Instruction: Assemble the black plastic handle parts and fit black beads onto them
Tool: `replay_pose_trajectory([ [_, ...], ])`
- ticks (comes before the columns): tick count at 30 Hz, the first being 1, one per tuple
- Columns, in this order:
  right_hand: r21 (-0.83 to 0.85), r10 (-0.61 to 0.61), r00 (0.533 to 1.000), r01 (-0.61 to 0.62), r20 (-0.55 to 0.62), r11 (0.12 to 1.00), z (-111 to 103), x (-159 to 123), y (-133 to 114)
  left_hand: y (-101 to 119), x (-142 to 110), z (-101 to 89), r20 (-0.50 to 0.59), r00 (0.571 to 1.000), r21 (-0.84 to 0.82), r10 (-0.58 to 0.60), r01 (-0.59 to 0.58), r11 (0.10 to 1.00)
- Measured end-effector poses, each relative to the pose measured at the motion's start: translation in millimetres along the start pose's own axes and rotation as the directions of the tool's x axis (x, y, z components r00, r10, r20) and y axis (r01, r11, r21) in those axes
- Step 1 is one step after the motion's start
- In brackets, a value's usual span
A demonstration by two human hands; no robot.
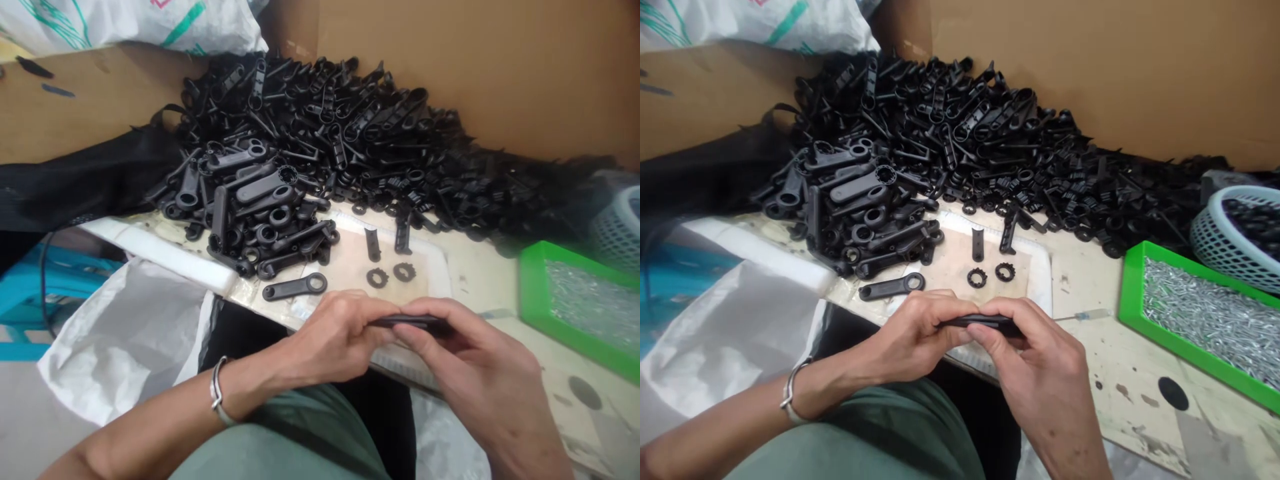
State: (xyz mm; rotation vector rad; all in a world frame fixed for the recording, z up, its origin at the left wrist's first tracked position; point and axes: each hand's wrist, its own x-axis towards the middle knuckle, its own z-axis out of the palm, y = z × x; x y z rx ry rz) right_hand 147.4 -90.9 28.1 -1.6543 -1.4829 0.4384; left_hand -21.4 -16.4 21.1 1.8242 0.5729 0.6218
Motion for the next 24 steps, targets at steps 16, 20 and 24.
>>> replay_pose_trajectory([
  [16,0.067,0.039,0.996,-0.045,0.084,0.997,3.0,1.5,19.6,-0.4,-8.7,-8.4,0.099,0.993,0.294,0.064,-0.091,0.952],
  [20,-0.048,0.080,0.996,-0.078,0.044,0.996,-21.0,14.0,34.4,-12.6,-21.0,-20.9,-0.067,0.931,0.677,0.359,-0.222,0.702],
  [24,-0.366,0.142,0.989,-0.143,-0.030,0.920,-28.2,57.3,45.0,-30.1,-23.2,-28.9,-0.118,0.885,0.931,0.451,-0.059,0.359],
])
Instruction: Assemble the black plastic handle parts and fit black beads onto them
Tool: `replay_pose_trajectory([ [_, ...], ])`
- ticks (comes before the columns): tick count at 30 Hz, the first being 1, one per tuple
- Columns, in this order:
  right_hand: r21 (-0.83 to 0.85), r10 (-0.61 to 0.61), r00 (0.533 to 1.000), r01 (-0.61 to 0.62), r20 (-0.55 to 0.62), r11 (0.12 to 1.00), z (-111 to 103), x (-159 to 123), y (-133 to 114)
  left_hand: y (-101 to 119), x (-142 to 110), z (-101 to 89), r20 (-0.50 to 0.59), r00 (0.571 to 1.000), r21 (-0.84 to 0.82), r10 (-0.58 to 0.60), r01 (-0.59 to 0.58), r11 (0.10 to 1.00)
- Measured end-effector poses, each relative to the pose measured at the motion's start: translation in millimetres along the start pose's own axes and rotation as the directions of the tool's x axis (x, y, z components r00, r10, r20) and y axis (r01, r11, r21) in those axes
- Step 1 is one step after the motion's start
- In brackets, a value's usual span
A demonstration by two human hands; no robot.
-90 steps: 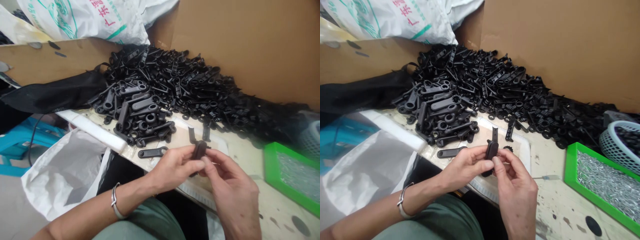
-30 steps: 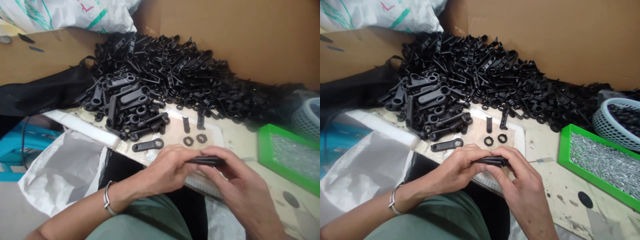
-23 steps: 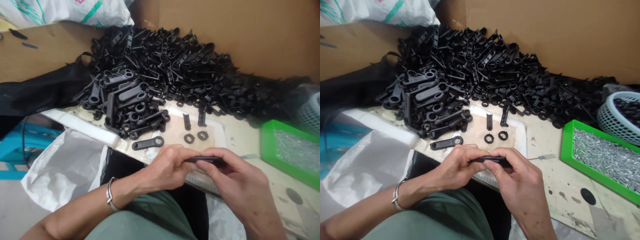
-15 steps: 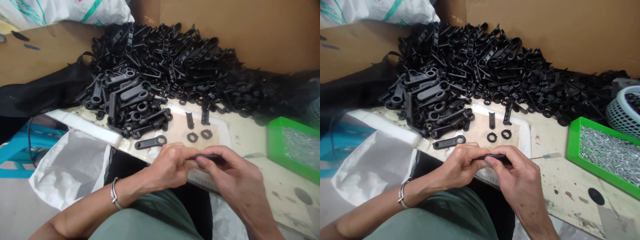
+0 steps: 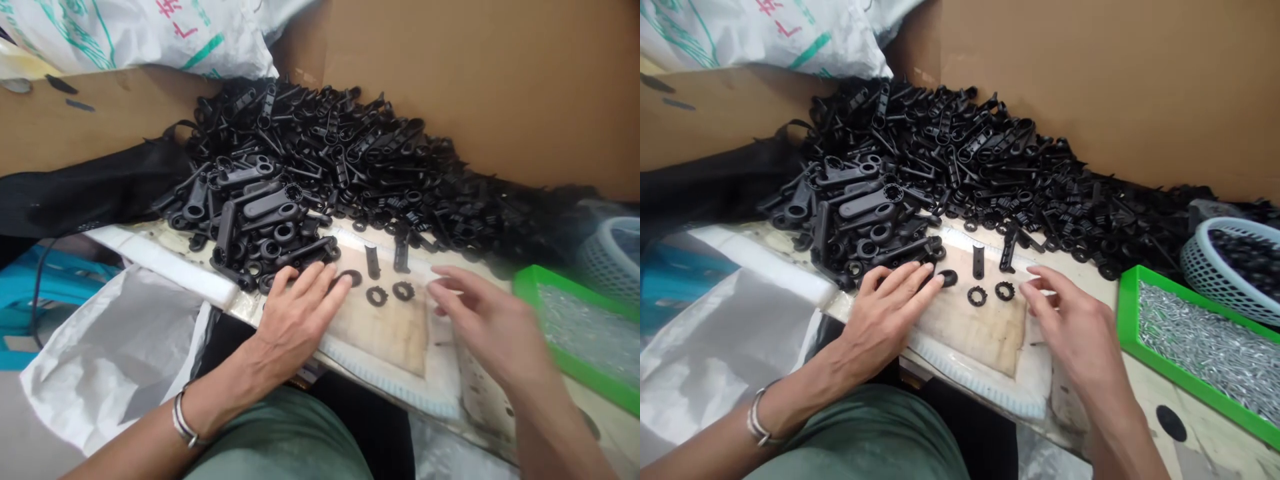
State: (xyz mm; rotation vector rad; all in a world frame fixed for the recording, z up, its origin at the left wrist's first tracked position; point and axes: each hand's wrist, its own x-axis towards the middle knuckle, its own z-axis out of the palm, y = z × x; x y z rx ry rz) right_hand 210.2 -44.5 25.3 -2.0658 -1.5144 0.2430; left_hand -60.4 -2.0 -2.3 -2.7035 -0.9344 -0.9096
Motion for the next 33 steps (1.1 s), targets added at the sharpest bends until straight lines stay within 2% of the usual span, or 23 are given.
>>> replay_pose_trajectory([
  [3,-0.195,-0.060,0.995,0.074,0.076,0.978,14.9,34.9,-6.2,-2.1,0.9,4.8,0.035,0.999,0.102,-0.004,0.000,0.995],
  [6,-0.257,-0.074,0.993,0.096,0.092,0.962,28.4,55.6,-10.1,-3.0,1.9,4.8,0.051,0.998,0.080,-0.025,0.021,0.997],
  [9,-0.259,-0.088,0.995,0.094,0.036,0.961,22.7,53.9,-8.0,-4.1,0.3,-0.6,-0.002,1.000,-0.007,-0.003,0.003,1.000],
  [12,-0.213,-0.159,0.987,0.154,-0.007,0.965,0.4,28.7,-9.6,0.6,0.2,-12.7,-0.143,0.989,-0.151,0.040,-0.062,0.987],
  [13,-0.159,-0.231,0.973,0.232,0.026,0.960,-7.6,17.0,-12.7,4.0,1.4,-17.6,-0.167,0.985,-0.202,0.048,-0.082,0.976],
  [14,-0.061,-0.352,0.933,0.357,0.080,0.932,-14.5,5.2,-17.0,7.9,3.2,-22.5,-0.158,0.986,-0.262,0.055,-0.096,0.960],
  [16,0.161,-0.531,0.823,0.507,0.204,0.847,-23.5,-14.8,-27.5,16.0,7.6,-30.3,-0.032,0.998,-0.433,0.048,-0.058,0.900],
  [17,0.246,-0.572,0.781,0.521,0.249,0.818,-25.0,-21.3,-32.5,19.5,9.5,-32.7,0.092,0.995,-0.545,0.028,0.027,0.838],
  [18,0.296,-0.572,0.770,0.497,0.283,0.816,-24.5,-24.5,-36.5,22.2,10.8,-33.9,0.251,0.968,-0.648,-0.001,0.169,0.743],
  [19,0.315,-0.542,0.785,0.455,0.299,0.833,-22.1,-24.4,-39.1,24.0,11.3,-34.1,0.419,0.907,-0.716,-0.028,0.350,0.604],
  [21,0.269,-0.437,0.855,0.367,0.278,0.890,-12.8,-15.0,-40.8,25.4,9.7,-32.5,0.697,0.716,-0.690,-0.041,0.685,0.236],
  [22,0.209,-0.383,0.887,0.336,0.257,0.918,-6.5,-7.1,-40.6,25.1,7.8,-31.2,0.774,0.632,-0.630,-0.033,0.775,0.058],
  [23,0.137,-0.339,0.911,0.314,0.236,0.940,0.5,2.0,-40.3,24.5,5.6,-30.0,0.818,0.575,-0.575,-0.032,0.813,-0.094],
  [24,0.053,-0.312,0.921,0.308,0.232,0.950,7.7,11.3,-40.5,23.7,3.1,-29.0,0.836,0.547,-0.542,-0.042,0.811,-0.220],
  [25,-0.002,-0.301,0.926,0.309,0.228,0.951,14.9,20.1,-41.4,22.7,0.7,-28.4,0.841,0.537,-0.526,-0.058,0.789,-0.318],
  [27,-0.048,-0.297,0.921,0.319,0.253,0.946,27.5,34.9,-44.6,20.5,-3.1,-28.3,0.840,0.533,-0.518,-0.102,0.732,-0.443],
  [28,-0.042,-0.297,0.917,0.319,0.265,0.947,31.9,40.5,-46.2,19.3,-4.1,-28.8,0.841,0.528,-0.517,-0.122,0.714,-0.473],
  [30,-0.014,-0.285,0.917,0.301,0.279,0.954,34.9,48.5,-46.5,17.0,-4.0,-29.7,0.840,0.514,-0.529,-0.176,0.700,-0.479],
  [33,0.085,-0.219,0.949,0.204,0.226,0.975,22.6,51.6,-34.1,16.1,2.4,-29.0,0.833,0.496,-0.550,-0.244,0.697,-0.461],
])
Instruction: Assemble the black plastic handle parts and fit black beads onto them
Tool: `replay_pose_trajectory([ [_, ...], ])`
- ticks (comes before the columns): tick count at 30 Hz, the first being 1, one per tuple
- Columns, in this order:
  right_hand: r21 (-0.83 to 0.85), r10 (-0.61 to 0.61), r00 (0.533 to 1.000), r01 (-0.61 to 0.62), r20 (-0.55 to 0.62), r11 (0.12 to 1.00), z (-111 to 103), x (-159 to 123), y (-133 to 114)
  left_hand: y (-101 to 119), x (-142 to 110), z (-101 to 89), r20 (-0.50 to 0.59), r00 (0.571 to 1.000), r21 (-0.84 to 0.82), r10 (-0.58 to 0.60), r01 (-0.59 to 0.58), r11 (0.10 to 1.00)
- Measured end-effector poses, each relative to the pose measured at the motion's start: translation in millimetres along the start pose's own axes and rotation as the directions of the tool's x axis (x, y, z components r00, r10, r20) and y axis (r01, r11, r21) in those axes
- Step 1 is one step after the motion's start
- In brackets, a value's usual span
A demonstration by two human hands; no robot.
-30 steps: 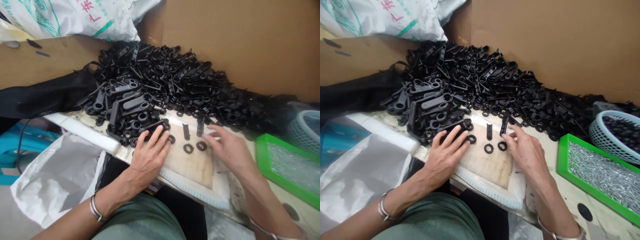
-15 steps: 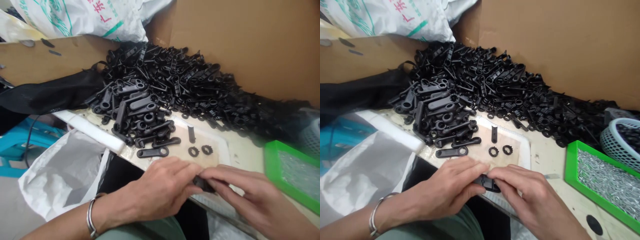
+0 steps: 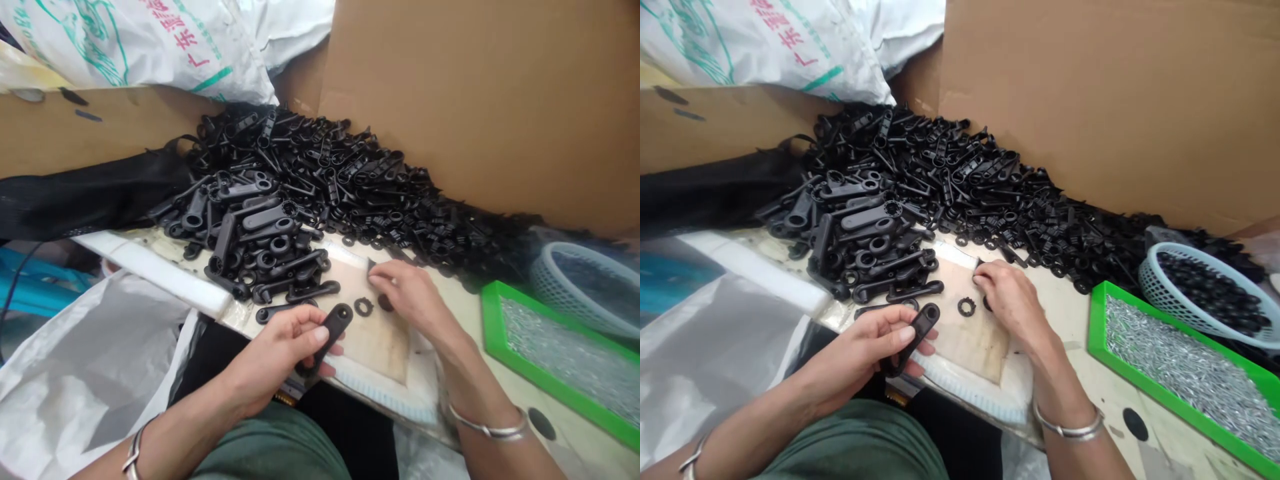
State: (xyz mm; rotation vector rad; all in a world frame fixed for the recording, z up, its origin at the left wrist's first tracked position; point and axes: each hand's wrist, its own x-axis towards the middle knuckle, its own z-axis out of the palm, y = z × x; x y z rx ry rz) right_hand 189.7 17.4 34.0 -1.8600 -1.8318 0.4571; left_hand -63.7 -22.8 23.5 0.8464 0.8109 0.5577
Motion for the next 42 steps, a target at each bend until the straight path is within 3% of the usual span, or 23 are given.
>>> replay_pose_trajectory([
  [4,0.279,0.187,0.982,-0.177,-0.010,0.944,-24.4,-29.7,24.8,2.7,16.5,18.7,-0.009,0.999,-0.056,-0.051,0.050,0.997],
  [8,0.531,0.338,0.941,-0.302,0.031,0.792,-21.8,-53.1,35.3,2.1,53.0,52.0,-0.114,0.993,-0.145,-0.026,0.009,0.989],
  [12,0.692,0.387,0.922,-0.278,-0.003,0.666,-7.4,-32.2,33.4,15.9,109.8,82.8,-0.133,0.987,-0.161,0.085,-0.107,0.981],
  [16,0.747,0.427,0.885,-0.157,-0.183,0.646,-12.5,-7.3,36.9,40.8,145.0,89.1,-0.168,0.970,-0.176,0.176,-0.205,0.963],
  [18,0.746,0.451,0.856,-0.125,-0.252,0.654,-20.3,-12.1,39.6,47.1,141.2,81.0,-0.185,0.961,-0.171,0.204,-0.236,0.957],
  [20,0.754,0.460,0.861,-0.150,-0.218,0.639,-27.7,-27.8,40.3,46.4,125.3,69.4,-0.197,0.958,-0.164,0.207,-0.241,0.957],
  [22,0.759,0.422,0.905,-0.238,-0.053,0.606,-32.8,-47.3,37.4,40.3,103.4,58.0,-0.196,0.966,-0.161,0.171,-0.204,0.966],
  [24,0.693,0.287,0.938,-0.340,0.196,0.636,-34.4,-62.4,31.8,32.1,81.7,49.0,-0.161,0.981,-0.158,0.107,-0.133,0.978],
  [26,0.583,0.138,0.906,-0.367,0.400,0.725,-32.9,-67.8,26.3,24.2,63.5,43.0,-0.095,0.995,-0.158,0.041,-0.056,0.986],
  [28,0.498,0.067,0.877,-0.331,0.476,0.802,-30.0,-62.9,23.9,18.4,50.3,39.4,-0.021,1.000,-0.162,0.001,-0.004,0.987],
  [31,0.410,0.061,0.881,-0.278,0.470,0.869,-27.7,-44.6,28.0,13.8,39.0,37.1,0.039,0.999,-0.163,-0.013,0.020,0.986],
  [35,0.211,0.120,0.929,-0.203,0.351,0.956,-27.3,-28.5,31.4,10.2,32.4,33.0,-0.002,1.000,-0.208,-0.017,0.016,0.978],
  [39,0.006,0.188,0.969,-0.191,0.162,0.982,-16.2,-40.9,12.5,3.8,30.3,23.0,0.002,0.999,-0.204,-0.036,0.036,0.978],
  [42,-0.086,0.213,0.964,-0.201,0.158,0.976,-3.1,-55.8,-6.0,0.6,35.0,16.8,-0.018,0.999,-0.199,-0.041,0.037,0.979],
])
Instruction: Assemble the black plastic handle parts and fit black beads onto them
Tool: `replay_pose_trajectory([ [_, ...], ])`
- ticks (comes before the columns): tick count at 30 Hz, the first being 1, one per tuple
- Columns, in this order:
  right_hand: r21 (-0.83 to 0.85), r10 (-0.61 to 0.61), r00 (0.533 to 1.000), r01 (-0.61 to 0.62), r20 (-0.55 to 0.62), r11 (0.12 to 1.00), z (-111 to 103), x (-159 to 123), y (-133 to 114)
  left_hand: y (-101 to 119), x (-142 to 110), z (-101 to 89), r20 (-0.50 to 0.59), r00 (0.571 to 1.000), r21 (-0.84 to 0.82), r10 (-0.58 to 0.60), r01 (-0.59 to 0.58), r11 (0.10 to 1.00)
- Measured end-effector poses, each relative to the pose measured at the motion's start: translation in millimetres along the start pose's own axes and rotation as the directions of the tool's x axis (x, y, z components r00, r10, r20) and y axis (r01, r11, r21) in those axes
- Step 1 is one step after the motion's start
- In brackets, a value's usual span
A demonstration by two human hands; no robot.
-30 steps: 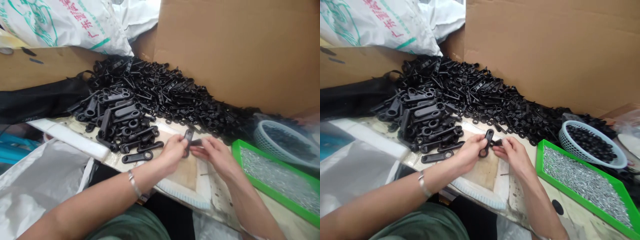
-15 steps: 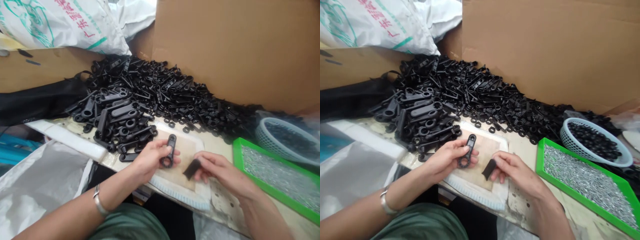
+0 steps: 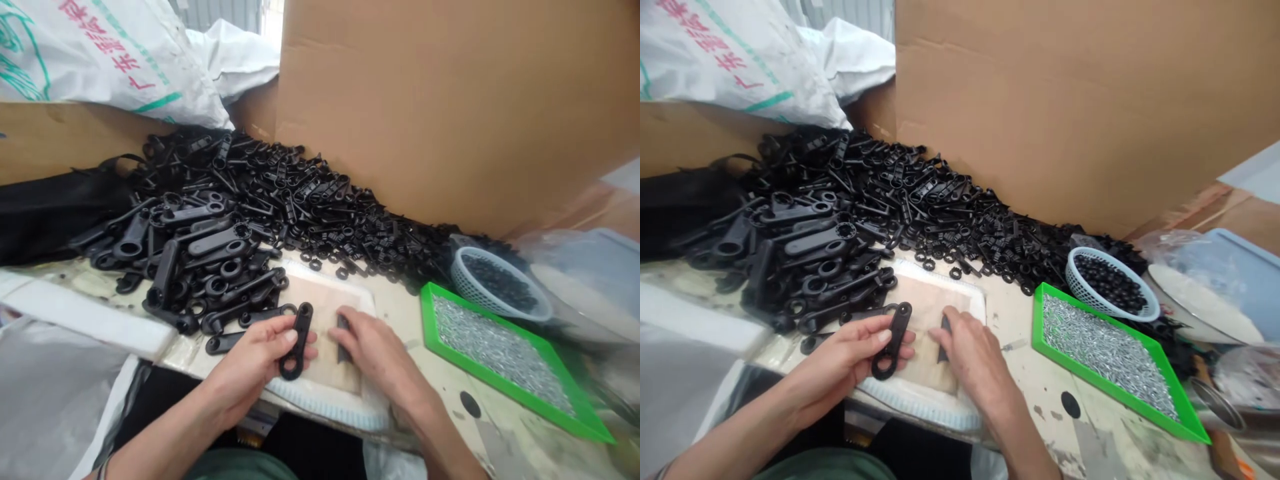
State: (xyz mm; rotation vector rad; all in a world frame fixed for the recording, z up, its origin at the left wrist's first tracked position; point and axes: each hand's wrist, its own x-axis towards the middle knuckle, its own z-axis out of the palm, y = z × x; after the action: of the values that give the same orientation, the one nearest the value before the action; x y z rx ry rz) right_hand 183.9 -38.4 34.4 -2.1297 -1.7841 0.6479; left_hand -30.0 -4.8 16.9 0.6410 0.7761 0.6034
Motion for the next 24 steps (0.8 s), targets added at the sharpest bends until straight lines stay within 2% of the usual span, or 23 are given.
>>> replay_pose_trajectory([
  [3,-0.044,0.009,1.000,-0.009,0.000,0.999,5.9,-6.4,-7.2,2.2,8.2,1.4,-0.003,0.999,-0.002,0.033,-0.033,0.999],
  [7,-0.039,-0.029,1.000,0.029,-0.010,0.999,2.9,-4.0,-5.6,6.9,14.0,9.0,0.003,0.997,0.006,0.077,-0.077,0.997],
  [11,-0.038,-0.041,0.995,0.038,-0.086,0.999,4.3,-4.1,-2.1,5.9,13.4,11.4,0.008,0.997,-0.020,0.074,-0.074,0.997],
  [15,0.075,-0.027,0.982,0.042,-0.187,0.996,5.6,-13.3,0.0,2.4,9.2,14.1,0.026,0.997,-0.066,0.068,-0.066,0.996],
  [18,0.331,0.074,0.944,0.038,-0.322,0.943,6.9,-25.1,-8.3,0.6,7.1,17.3,0.046,0.994,-0.101,0.098,-0.093,0.991],
  [20,0.454,0.118,0.907,0.087,-0.404,0.887,9.9,-32.2,-19.5,-1.5,7.5,18.5,0.075,0.989,-0.112,0.127,-0.118,0.987],
  [21,0.466,0.107,0.891,0.125,-0.441,0.876,12.0,-34.9,-25.6,-2.8,7.8,18.8,0.091,0.986,-0.114,0.140,-0.129,0.985],
  [24,0.362,-0.016,0.853,0.238,-0.522,0.901,18.8,-38.1,-40.2,-6.9,7.6,19.8,0.133,0.977,-0.103,0.167,-0.154,0.983],
])
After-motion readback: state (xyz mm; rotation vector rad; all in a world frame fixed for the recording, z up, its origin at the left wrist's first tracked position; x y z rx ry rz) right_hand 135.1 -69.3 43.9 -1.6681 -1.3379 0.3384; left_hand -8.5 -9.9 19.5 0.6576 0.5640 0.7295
